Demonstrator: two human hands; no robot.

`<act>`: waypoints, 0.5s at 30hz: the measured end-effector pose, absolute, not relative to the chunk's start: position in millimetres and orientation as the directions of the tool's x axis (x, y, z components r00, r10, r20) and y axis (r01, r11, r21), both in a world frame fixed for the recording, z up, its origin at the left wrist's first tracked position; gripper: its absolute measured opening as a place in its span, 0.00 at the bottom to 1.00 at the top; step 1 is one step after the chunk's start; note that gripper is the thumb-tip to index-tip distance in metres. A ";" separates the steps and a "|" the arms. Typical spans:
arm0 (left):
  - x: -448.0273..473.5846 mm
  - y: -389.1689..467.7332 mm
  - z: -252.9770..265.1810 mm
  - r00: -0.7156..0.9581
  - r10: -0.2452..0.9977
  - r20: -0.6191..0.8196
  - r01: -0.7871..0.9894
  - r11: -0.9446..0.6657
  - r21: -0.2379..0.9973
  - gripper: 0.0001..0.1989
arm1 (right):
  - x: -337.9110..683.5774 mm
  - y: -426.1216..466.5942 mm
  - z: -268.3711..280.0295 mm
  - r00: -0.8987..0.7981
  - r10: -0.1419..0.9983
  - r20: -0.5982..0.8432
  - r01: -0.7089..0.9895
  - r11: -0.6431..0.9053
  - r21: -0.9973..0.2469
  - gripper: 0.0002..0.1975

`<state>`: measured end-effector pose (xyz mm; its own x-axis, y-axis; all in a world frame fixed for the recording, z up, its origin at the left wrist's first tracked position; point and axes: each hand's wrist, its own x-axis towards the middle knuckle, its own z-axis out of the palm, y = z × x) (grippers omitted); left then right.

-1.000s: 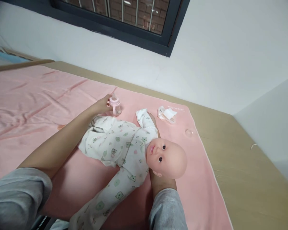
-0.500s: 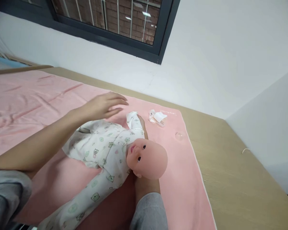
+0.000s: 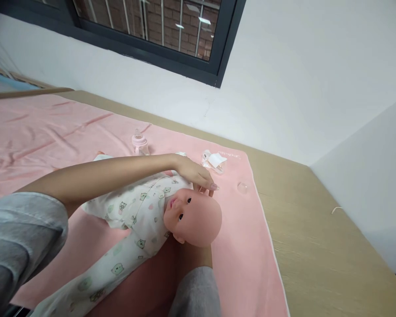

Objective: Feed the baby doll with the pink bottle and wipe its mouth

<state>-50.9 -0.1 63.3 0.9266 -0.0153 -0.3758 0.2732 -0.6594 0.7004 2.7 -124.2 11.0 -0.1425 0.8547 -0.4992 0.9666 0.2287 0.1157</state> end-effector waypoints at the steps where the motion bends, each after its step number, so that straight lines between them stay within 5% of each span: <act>1: -47.2 1.9 61.5 0.904 -0.034 -0.426 0.307 -0.643 0.701 0.29 | 4.6 -118.4 26.5 -0.235 0.656 -0.718 0.932 0.363 0.026 0.07; 3: -41.3 6.3 57.5 0.856 -0.076 -0.511 0.376 -0.588 0.716 0.30 | 7.4 -99.3 53.8 -0.354 0.266 -0.896 0.870 0.446 -0.211 0.11; 5: -36.7 9.8 53.1 0.811 -0.107 -0.575 0.450 -0.514 0.731 0.31 | 10.2 -79.5 67.9 -0.422 0.040 -0.906 0.842 0.388 -0.375 0.12; 9: -27.1 10.1 43.2 0.770 -0.066 -0.634 0.556 -0.417 0.719 0.34 | 18.1 -60.1 58.7 -0.522 -0.127 -0.843 0.789 0.303 -0.534 0.13; 15: -10.5 2.7 29.3 0.849 0.193 -0.491 0.507 -0.555 0.659 0.41 | 25.3 -54.5 38.5 -0.650 -0.280 -0.707 0.702 0.135 -0.699 0.26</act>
<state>-10.5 2.7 29.3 0.8493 0.1931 -0.4913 0.5075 -0.5546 0.6595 25.3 -54.5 38.5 -0.6496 -0.2798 -0.7069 0.7023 0.1352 -0.6989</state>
